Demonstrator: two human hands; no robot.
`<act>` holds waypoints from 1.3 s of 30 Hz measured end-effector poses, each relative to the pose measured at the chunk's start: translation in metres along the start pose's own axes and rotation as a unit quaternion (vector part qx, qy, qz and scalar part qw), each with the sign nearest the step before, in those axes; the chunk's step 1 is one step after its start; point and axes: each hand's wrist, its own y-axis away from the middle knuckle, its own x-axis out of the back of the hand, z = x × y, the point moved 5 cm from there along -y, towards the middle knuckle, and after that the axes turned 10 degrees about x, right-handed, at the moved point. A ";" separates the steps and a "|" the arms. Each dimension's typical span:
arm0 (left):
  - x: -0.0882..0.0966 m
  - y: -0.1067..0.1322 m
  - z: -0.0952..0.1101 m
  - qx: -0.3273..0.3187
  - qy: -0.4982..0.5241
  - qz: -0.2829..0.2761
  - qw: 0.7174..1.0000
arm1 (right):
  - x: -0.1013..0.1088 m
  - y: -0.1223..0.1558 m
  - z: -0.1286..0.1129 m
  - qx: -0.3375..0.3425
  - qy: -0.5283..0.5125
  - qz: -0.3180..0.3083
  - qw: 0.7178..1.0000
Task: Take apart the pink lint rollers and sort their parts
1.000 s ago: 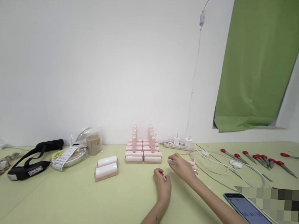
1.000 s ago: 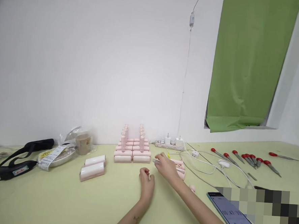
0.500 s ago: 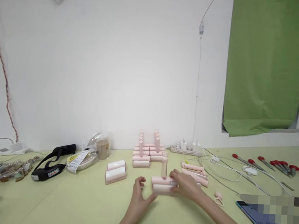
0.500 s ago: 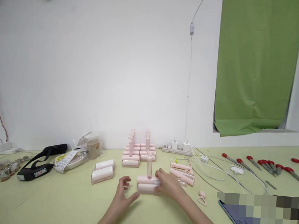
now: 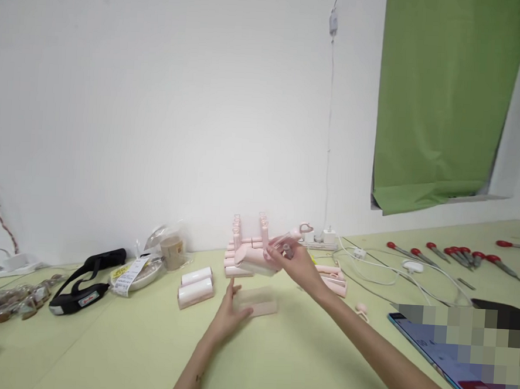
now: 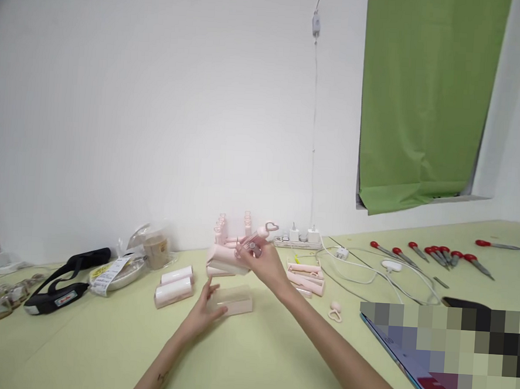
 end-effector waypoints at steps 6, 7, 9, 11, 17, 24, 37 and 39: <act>0.009 0.023 0.029 0.095 0.236 -0.025 0.967 | 0.003 0.053 -0.026 0.175 -0.060 -0.125 0.975; -0.004 0.031 0.032 0.153 0.288 -0.122 0.937 | -0.003 0.065 -0.024 0.202 -0.044 -0.181 0.962; -0.027 0.049 0.035 0.243 0.343 -0.255 0.871 | -0.014 0.085 -0.012 0.236 0.023 -0.268 0.934; -0.037 0.060 0.033 0.277 0.359 -0.274 0.848 | -0.014 0.092 0.005 0.250 0.107 -0.281 0.920; -0.040 0.059 0.028 0.194 0.283 -0.189 0.920 | 0.029 0.078 0.043 0.041 0.086 -0.070 0.993; -0.054 0.063 0.038 0.134 0.186 -0.201 0.952 | -0.010 0.096 0.008 -0.077 -0.231 -0.162 0.956; -0.050 0.059 0.038 0.106 0.165 -0.137 0.971 | -0.018 0.103 0.009 -0.100 -0.313 -0.195 0.924; -0.049 0.059 0.040 0.096 0.168 -0.135 0.972 | -0.020 0.104 0.007 -0.084 -0.315 -0.209 0.922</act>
